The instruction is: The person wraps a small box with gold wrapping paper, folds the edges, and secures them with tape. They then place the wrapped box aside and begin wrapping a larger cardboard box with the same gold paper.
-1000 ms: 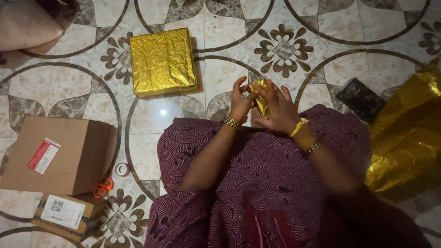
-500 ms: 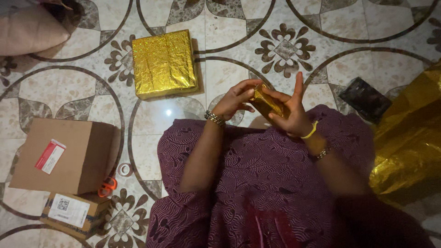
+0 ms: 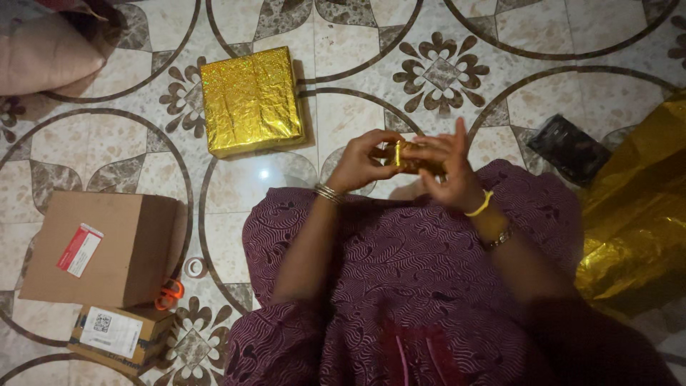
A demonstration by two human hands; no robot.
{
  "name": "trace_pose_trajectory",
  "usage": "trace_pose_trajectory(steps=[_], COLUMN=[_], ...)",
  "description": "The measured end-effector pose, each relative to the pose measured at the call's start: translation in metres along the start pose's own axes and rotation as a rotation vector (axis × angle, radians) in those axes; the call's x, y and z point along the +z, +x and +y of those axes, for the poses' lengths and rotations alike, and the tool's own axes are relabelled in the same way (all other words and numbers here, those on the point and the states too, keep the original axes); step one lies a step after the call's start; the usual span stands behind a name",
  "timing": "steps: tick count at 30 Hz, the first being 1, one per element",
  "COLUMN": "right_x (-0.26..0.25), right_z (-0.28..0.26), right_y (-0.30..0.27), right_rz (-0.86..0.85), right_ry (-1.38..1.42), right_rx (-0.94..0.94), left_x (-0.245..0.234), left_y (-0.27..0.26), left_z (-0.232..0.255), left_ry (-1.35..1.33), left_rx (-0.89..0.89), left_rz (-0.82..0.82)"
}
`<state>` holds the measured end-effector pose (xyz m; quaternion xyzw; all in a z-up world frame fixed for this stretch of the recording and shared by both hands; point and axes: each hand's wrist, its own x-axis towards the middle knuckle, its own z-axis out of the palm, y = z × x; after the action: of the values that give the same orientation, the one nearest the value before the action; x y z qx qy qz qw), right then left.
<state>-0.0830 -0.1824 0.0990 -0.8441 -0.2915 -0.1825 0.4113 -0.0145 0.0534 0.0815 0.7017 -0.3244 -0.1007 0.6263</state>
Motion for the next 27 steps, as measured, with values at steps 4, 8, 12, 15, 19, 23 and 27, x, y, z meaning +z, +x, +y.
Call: trace_pose_trajectory(steps=[4, 8, 12, 15, 19, 23, 27], right_x=[0.014, 0.032, 0.042, 0.048, 0.056, 0.058, 0.058], right_z=[0.032, 0.067, 0.089, 0.097, 0.103, 0.098, 0.084], right_y=[-0.014, -0.018, -0.016, -0.021, -0.023, -0.019, -0.016], right_rz=[0.325, 0.254, -0.022, -0.089, -0.099, -0.066, -0.042], right_ry=[0.477, 0.604, 0.148, 0.170, 0.234, 0.271, 0.235], right_rx=[0.229, 0.517, 0.228, 0.352, 0.457, 0.429, 0.431], left_x=[0.032, 0.049, 0.051, 0.052, 0.054, 0.048, 0.049], left_y=[0.003, 0.012, 0.020, 0.015, 0.014, 0.019, 0.017], left_z=[-0.027, -0.064, -0.081, -0.087, -0.097, -0.115, -0.132], left_ry=[0.343, 0.389, 0.266, 0.080, -0.097, -0.319, -0.248], left_rx=[0.016, 0.054, -0.110, -0.184, -0.225, -0.305, -0.243], left_rz=[0.186, 0.251, 0.234, 0.247, 0.284, 0.260, 0.305])
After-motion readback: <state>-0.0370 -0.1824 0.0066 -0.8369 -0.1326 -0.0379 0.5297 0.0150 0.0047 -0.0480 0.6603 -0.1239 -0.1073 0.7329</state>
